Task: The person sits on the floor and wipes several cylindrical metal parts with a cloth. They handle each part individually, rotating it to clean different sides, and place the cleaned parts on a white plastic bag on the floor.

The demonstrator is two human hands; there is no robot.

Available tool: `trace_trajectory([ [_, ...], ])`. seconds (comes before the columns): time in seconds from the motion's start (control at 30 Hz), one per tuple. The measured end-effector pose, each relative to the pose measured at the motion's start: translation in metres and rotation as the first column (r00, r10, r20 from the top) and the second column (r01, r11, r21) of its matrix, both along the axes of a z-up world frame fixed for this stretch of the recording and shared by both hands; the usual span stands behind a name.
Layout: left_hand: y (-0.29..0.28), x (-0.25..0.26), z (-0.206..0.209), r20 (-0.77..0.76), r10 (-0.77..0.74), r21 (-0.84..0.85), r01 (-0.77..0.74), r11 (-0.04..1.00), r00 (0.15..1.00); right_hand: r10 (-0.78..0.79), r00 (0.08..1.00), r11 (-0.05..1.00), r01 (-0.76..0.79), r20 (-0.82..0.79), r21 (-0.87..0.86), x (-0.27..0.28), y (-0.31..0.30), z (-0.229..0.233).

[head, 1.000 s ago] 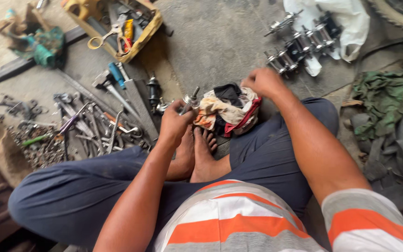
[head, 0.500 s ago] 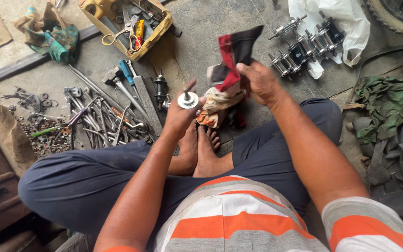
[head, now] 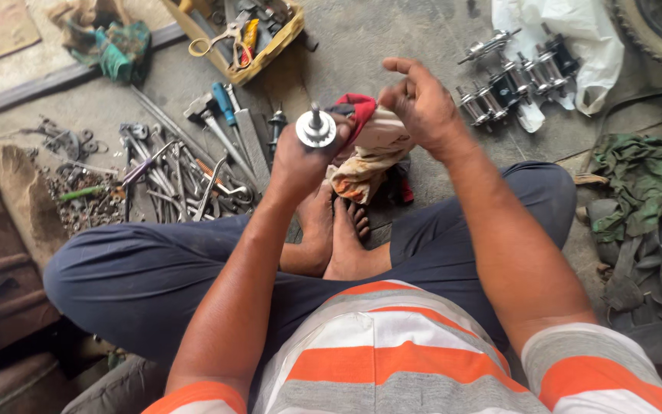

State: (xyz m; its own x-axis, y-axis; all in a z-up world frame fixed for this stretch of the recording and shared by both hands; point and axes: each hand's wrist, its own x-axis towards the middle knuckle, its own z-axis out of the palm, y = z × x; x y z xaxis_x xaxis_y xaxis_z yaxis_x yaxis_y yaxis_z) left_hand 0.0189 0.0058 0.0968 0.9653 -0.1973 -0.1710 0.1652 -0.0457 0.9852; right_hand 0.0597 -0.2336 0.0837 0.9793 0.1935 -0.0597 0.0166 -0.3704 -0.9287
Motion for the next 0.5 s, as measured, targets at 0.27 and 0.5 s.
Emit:
trace_trajectory([
  [0.27, 0.038, 0.009, 0.032, -0.021, -0.026, -0.133, 0.023, 0.991, 0.999, 0.072, 0.973, 0.738, 0.096, 0.219, -0.668, -0.007, -0.014, -0.021],
  [0.5, 0.058, 0.001, 0.057, 0.006, -0.058, -0.354, 0.056, 0.933, 0.998, -0.268, 0.964, 0.909, 0.253, 0.001, -0.332, 0.004, -0.028, -0.016],
])
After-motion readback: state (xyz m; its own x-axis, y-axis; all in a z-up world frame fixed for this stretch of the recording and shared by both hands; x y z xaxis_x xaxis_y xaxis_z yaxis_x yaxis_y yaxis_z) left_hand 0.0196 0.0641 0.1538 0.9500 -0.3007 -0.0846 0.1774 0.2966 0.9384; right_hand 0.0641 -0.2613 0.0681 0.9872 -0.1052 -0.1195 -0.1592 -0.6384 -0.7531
